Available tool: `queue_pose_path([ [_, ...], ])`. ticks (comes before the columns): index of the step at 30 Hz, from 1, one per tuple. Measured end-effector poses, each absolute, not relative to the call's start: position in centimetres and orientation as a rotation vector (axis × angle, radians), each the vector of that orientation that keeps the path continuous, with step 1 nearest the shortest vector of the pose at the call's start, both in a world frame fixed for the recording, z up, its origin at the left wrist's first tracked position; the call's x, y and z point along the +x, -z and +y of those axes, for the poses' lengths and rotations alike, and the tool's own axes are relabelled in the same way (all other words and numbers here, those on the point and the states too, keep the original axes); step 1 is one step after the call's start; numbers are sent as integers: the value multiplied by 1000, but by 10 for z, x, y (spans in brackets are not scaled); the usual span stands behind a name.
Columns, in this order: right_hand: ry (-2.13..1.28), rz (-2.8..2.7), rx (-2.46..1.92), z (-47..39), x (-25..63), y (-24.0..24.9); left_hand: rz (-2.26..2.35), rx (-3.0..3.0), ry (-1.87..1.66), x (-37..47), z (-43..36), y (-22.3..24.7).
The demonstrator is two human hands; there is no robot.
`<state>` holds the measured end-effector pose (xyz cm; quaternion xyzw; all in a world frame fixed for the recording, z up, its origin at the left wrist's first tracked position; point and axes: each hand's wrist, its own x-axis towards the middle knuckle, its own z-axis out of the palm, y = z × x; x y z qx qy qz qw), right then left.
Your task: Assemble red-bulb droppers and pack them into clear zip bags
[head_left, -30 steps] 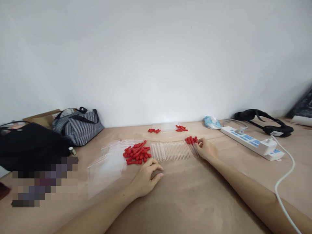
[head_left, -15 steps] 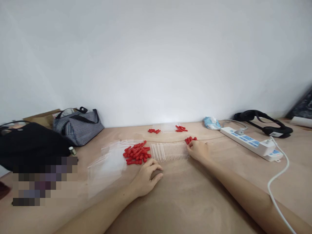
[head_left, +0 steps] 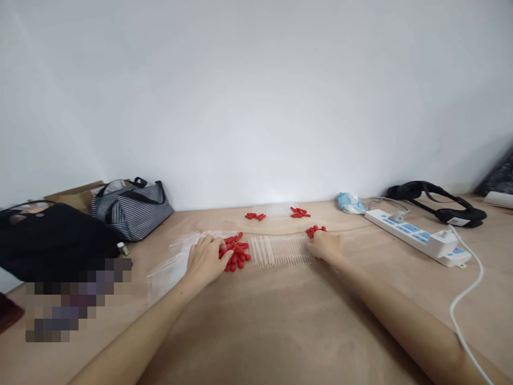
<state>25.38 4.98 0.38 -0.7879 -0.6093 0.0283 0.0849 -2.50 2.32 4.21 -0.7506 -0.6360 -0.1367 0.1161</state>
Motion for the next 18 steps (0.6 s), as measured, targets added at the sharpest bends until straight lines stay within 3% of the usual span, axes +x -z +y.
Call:
queue_pose_path([
  [6, -81, -1805, -2332, 50, 252, -3, -1885, -2212, 293, -29, 25, -39],
  [11, -29, -1839, -2255, 46, 250, -10, -1685, -2312, 501, -15, 13, -44],
  [14, 65, -1895, -2037, 40, 247, -10, -1514, -2558, 715, 1, -1, -36],
  [18, -4, -2001, -1532, 23, 241, 5, -1434, -2777, 749, 18, -17, -12],
])
